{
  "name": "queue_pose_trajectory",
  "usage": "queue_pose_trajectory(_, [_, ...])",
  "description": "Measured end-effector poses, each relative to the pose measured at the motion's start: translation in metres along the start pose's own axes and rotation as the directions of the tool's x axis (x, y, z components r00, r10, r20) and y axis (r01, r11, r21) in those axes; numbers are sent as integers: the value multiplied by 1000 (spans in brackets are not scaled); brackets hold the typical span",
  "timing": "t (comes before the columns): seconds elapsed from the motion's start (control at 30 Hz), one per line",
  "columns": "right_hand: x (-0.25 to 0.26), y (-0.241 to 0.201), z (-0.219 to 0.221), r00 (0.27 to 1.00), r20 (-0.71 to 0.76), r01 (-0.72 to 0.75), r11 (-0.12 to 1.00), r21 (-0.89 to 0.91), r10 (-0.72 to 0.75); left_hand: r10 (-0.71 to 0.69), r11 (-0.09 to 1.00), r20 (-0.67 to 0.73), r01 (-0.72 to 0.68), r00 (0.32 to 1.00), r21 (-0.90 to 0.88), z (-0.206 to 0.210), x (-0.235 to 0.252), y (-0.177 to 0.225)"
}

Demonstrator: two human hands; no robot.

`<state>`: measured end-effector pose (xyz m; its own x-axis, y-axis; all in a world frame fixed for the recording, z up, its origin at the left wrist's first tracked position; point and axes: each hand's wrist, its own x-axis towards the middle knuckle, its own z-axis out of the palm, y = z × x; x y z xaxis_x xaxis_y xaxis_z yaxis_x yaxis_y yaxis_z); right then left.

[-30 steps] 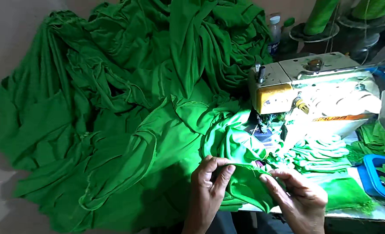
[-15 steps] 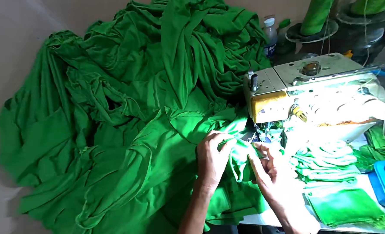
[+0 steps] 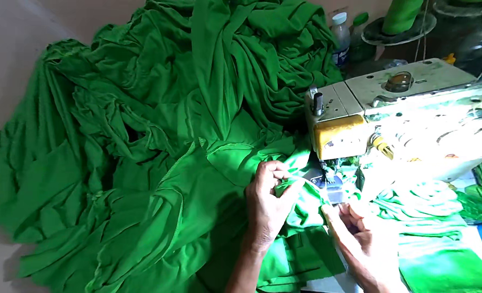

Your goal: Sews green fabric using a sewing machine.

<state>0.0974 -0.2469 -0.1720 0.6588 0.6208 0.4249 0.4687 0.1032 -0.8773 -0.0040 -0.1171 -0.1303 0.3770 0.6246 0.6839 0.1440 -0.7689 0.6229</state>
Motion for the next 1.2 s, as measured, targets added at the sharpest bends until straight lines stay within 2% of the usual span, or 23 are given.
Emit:
queue_pose_trajectory(0.1, [-9,7,-12,1000,11,-3,999,37,2,-162,984,179,145,970,104,4,8,16])
queue_pose_trajectory(0.13, [-11,8,-17,1000,23,4,997,75,-5,-250,964,261,215,932,158,5,14,25])
queue_pose_trajectory(0.2, [-14,7,-25,999,47,-30,988,150,23,-432,898,409,344,804,273,8,31,42])
queue_pose_trajectory(0.23, [-14,7,-27,998,43,-59,983,176,53,-454,887,451,342,768,309,11,36,41])
queue_pose_trajectory(0.3, [-9,8,-26,996,24,-94,973,210,91,-437,894,485,308,758,324,22,43,35])
queue_pose_trajectory(0.43, [6,12,-16,994,-36,-91,965,246,103,-470,881,468,363,748,304,30,55,25])
queue_pose_trajectory(0.5, [12,13,-12,994,-49,-82,965,248,97,-469,883,442,396,765,251,29,55,21])
queue_pose_trajectory(0.6, [18,13,-15,998,-37,-38,990,137,44,-403,914,407,384,820,131,26,53,23])
queue_pose_trajectory(0.67, [25,10,-20,998,9,-58,996,64,58,-404,908,418,410,814,80,23,57,13])
queue_pose_trajectory(0.7, [27,9,-24,996,47,-75,996,47,73,-422,884,440,467,793,8,18,57,13])
queue_pose_trajectory(0.73, [29,10,-27,993,79,-88,996,31,85,-457,827,464,555,759,-93,12,55,18])
queue_pose_trajectory(0.77, [31,9,-29,990,108,-96,995,-3,96,-499,722,484,654,719,-226,5,53,25])
queue_pose_trajectory(0.83, [36,9,-32,980,158,-115,991,-72,125,-502,498,523,725,689,-476,-4,45,33])
queue_pose_trajectory(0.87, [38,8,-34,974,182,-121,988,-94,137,-463,451,527,701,713,-552,-7,39,33])
queue_pose_trajectory(0.9, [41,7,-35,966,210,-135,986,-103,154,-420,472,498,651,759,-594,-7,32,32])
queue_pose_trajectory(0.93, [43,5,-37,955,239,-153,983,-104,174,-375,558,436,575,818,-599,-4,26,29])
queue_pose_trajectory(0.97, [46,3,-39,944,269,-169,980,-109,193,-290,707,364,454,885,-542,0,21,23])
queue_pose_trajectory(1.0, [48,1,-41,930,299,-185,975,-126,215,-137,878,293,253,946,-406,5,18,15])
queue_pose_trajectory(1.03, [51,-1,-44,913,329,-200,968,-154,241,9,976,245,44,969,-213,9,18,10])
queue_pose_trajectory(1.07, [54,-4,-46,894,362,-208,960,-190,265,121,993,236,-119,964,-23,12,19,7])
queue_pose_trajectory(1.1, [57,-7,-47,877,391,-204,952,-228,281,201,965,253,-235,946,112,13,20,3])
queue_pose_trajectory(1.2, [62,-20,-49,882,402,-78,917,-390,246,316,862,369,-427,874,274,2,25,-1])
